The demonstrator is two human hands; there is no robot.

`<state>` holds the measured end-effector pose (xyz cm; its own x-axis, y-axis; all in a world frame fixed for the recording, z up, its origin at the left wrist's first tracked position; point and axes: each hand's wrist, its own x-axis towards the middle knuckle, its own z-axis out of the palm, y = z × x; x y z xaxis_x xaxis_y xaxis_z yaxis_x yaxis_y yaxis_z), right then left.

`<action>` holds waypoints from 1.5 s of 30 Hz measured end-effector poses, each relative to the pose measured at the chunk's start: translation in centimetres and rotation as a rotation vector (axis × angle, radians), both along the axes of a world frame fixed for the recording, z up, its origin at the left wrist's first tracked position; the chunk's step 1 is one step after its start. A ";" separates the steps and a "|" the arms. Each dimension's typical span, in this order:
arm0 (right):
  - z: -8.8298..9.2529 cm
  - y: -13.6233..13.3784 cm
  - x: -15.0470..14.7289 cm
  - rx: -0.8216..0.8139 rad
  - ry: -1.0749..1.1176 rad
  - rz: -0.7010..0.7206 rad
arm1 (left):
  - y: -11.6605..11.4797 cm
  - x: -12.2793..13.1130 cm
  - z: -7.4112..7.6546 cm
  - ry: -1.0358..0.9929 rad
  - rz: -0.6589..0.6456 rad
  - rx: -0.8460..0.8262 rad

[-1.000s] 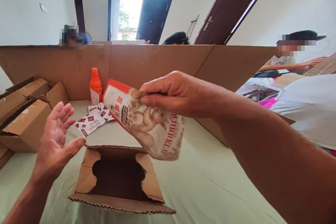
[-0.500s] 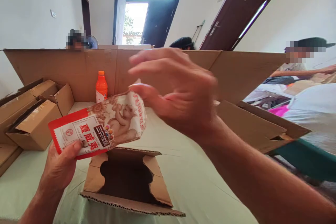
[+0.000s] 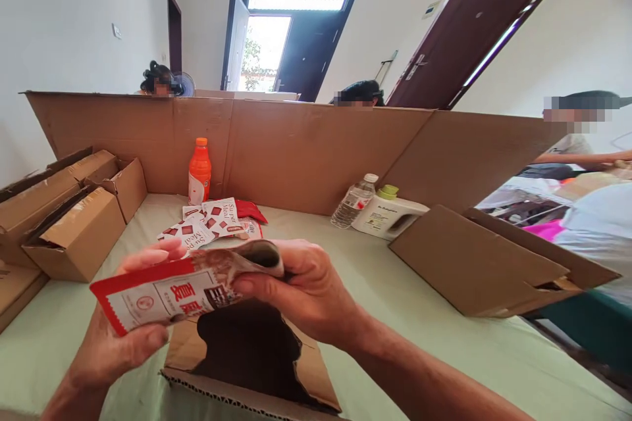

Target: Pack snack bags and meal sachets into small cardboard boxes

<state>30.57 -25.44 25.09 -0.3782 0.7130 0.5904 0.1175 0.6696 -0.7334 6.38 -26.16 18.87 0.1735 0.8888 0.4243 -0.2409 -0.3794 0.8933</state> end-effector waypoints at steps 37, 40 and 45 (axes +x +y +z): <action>-8.1 -4.4 5.9 -0.386 0.207 -0.420 | -2.2 4.8 2.7 1.129 -0.472 0.550; -6.9 -4.8 5.8 -0.260 -0.033 -0.412 | -2.2 5.0 2.6 1.375 -0.422 0.578; -4.2 -6.1 7.2 -0.043 -0.338 -0.479 | -2.5 3.4 2.5 1.418 -0.184 0.698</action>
<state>37.81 -31.55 20.92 -0.1700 0.8715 0.4600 0.6321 0.4545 -0.6276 9.75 -28.71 21.42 0.8437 0.5208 0.1298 0.5123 -0.8536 0.0945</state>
